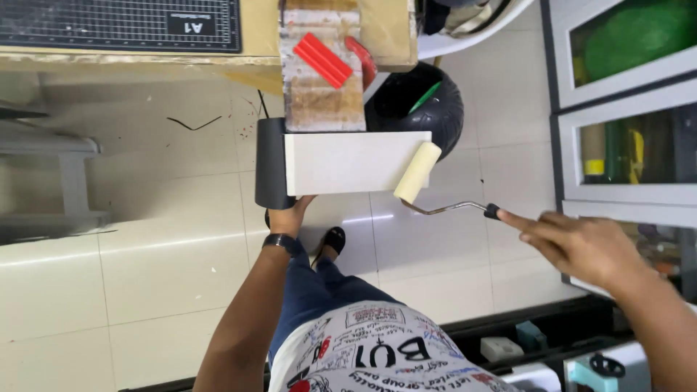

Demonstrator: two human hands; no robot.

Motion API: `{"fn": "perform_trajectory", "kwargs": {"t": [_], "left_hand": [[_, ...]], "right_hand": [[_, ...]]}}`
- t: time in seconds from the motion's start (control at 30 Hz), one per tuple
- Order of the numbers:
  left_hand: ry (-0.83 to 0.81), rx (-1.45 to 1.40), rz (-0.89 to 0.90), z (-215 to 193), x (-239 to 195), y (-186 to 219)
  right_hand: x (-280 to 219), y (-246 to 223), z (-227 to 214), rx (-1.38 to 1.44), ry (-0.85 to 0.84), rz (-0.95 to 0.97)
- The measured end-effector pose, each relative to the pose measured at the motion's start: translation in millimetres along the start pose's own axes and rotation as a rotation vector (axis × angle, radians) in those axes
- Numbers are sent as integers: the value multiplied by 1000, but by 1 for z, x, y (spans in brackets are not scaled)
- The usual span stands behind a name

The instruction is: Applying black sheets to a white box using a roller for adhesive and a scraper for smoothing.

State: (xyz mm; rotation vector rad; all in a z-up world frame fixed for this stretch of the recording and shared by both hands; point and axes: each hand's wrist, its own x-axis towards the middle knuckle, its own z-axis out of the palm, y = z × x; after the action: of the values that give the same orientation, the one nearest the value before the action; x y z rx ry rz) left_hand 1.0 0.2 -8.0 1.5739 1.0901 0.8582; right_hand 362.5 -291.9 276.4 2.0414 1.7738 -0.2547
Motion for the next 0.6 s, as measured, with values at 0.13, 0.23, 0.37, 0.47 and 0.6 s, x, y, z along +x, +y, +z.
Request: {"fn": "perform_trajectory", "kwargs": {"t": [0.13, 0.23, 0.37, 0.47, 0.6], "left_hand": [[7, 35, -91, 1, -5, -15], [-34, 138, -88, -3, 2, 4], [-101, 194, -313, -9, -1, 27], [-79, 128, -245, -10, -2, 28], [-60, 105, -233, -6, -5, 22]], "right_hand": [[100, -18, -51, 89, 20, -286], [155, -59, -80, 76, 83, -419], [158, -60, -80, 184, 57, -363], [139, -15, -61, 101, -33, -349], [145, -30, -68, 60, 32, -354]]}}
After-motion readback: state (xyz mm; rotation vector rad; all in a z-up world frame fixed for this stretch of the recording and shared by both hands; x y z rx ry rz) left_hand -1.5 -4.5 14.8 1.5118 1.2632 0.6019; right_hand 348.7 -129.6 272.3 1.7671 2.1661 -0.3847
